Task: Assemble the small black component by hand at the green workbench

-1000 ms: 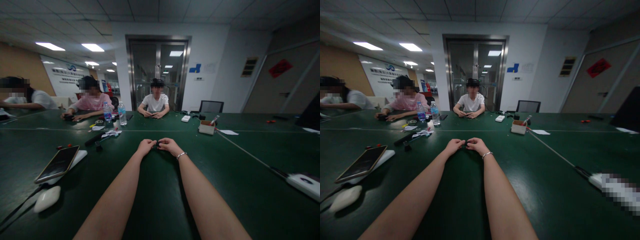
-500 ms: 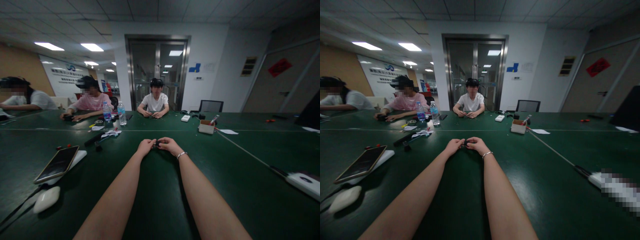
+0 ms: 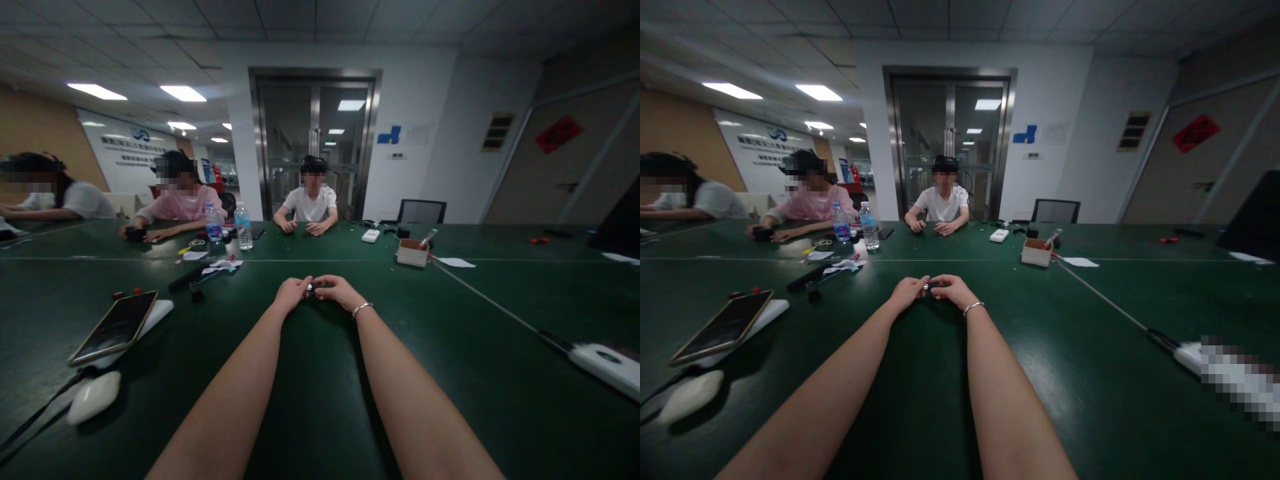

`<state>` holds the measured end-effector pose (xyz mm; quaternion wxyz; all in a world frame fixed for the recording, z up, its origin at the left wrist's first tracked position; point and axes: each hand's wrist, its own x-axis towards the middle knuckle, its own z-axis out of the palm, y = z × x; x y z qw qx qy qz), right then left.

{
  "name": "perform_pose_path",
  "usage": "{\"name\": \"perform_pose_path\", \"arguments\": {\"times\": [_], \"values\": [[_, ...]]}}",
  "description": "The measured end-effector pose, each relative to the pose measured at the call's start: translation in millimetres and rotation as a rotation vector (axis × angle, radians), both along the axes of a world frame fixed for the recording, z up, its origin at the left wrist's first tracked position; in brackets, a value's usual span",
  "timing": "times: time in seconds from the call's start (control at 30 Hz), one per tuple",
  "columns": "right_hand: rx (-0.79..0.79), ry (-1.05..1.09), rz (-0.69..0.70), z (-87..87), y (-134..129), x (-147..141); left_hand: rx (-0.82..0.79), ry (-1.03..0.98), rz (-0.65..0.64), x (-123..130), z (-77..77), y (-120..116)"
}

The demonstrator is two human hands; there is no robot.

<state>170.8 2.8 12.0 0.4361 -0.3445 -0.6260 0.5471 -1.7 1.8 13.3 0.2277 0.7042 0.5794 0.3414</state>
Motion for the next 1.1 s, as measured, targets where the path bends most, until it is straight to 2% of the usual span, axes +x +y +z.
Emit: {"name": "perform_pose_path", "arguments": {"times": [0.23,0.43,0.6,0.8,0.97,1.1], "values": [[0.137,-0.134,-0.040,3.3,-2,-7,0.014,0.057,0.029,3,3.1,-3],[0.182,-0.160,-0.075,1.9,-1,-10,0.028,0.046,0.035,4,2.8,-3],[0.178,-0.151,-0.116,-1.0,2,-9,0.011,-0.085,-0.005,4,-4.4,3],[0.165,-0.069,-0.207,-2.9,4,-5,0.086,-0.426,-0.112,2,-5.5,4],[0.137,-0.078,-0.215,-3.5,6,-4,0.093,-0.486,-0.223,0,-2.5,0],[0.130,-0.089,-0.202,-4.5,7,-3,0.059,-0.498,-0.216,-1,-5.5,3]]}}
